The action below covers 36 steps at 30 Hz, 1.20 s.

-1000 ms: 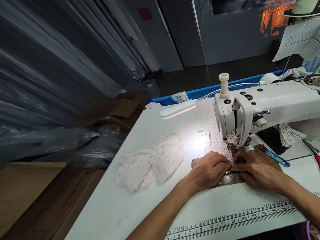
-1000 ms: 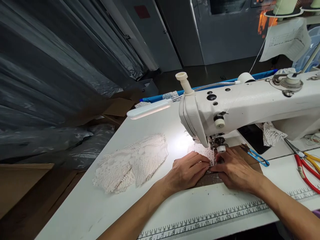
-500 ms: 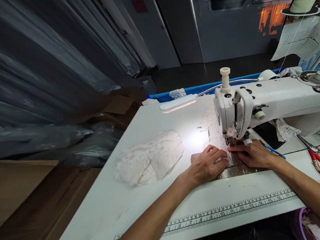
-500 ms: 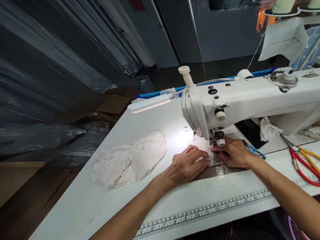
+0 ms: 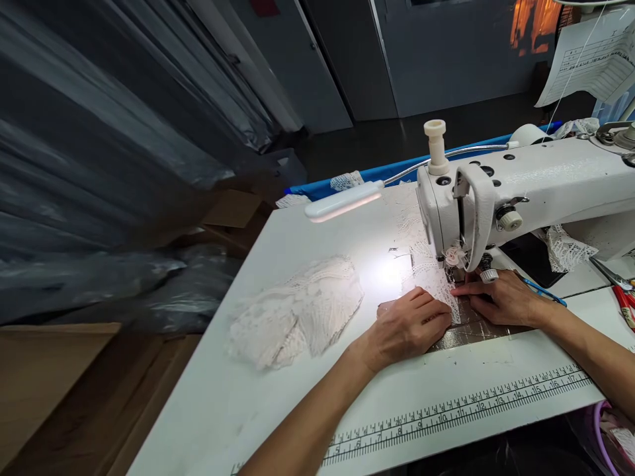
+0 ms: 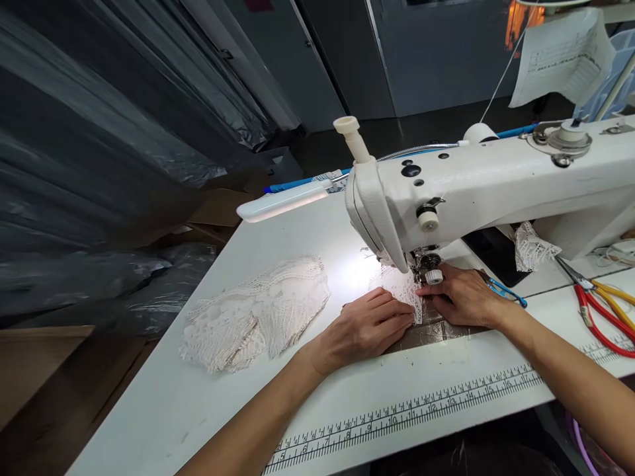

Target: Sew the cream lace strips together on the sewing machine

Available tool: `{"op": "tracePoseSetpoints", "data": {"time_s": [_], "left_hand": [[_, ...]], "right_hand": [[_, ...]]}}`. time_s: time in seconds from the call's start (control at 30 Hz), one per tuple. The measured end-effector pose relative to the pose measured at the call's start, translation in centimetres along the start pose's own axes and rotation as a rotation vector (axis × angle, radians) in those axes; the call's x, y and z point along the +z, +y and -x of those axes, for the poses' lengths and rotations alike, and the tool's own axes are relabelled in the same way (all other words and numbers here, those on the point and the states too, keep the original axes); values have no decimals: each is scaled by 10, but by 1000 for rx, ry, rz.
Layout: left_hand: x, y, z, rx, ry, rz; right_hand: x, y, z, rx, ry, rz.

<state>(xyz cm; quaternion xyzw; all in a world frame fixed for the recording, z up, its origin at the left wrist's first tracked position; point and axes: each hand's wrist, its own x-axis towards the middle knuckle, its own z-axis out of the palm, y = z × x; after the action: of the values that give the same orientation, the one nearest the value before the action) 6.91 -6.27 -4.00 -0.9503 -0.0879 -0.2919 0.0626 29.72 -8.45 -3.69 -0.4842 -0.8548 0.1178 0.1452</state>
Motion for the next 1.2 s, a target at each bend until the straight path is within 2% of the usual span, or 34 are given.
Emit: {"op": "tracePoseSetpoints", "data": {"time_s": [0.13,0.33,0.67,0.87,1.07,1.2], "left_hand": [[-4,3,-1,-18,-16,36],[-8,15,-3,-127,-77,55],[-1,4,-4,-90,-83,64],[-1,4,2,-121,10,98],[2,2,5,-149,23,105],[6,1,4,-170,31,63]], "right_hand": [[-4,-3,0,1,-28,5],[-14,-9,2,-73,-101,-12],[-10,-10,3,-87,-58,75],[-2,-6,2,-110,-5,193],[11,-6,3,-74,86,359],[13,-4,3,-52,109,312]]}}
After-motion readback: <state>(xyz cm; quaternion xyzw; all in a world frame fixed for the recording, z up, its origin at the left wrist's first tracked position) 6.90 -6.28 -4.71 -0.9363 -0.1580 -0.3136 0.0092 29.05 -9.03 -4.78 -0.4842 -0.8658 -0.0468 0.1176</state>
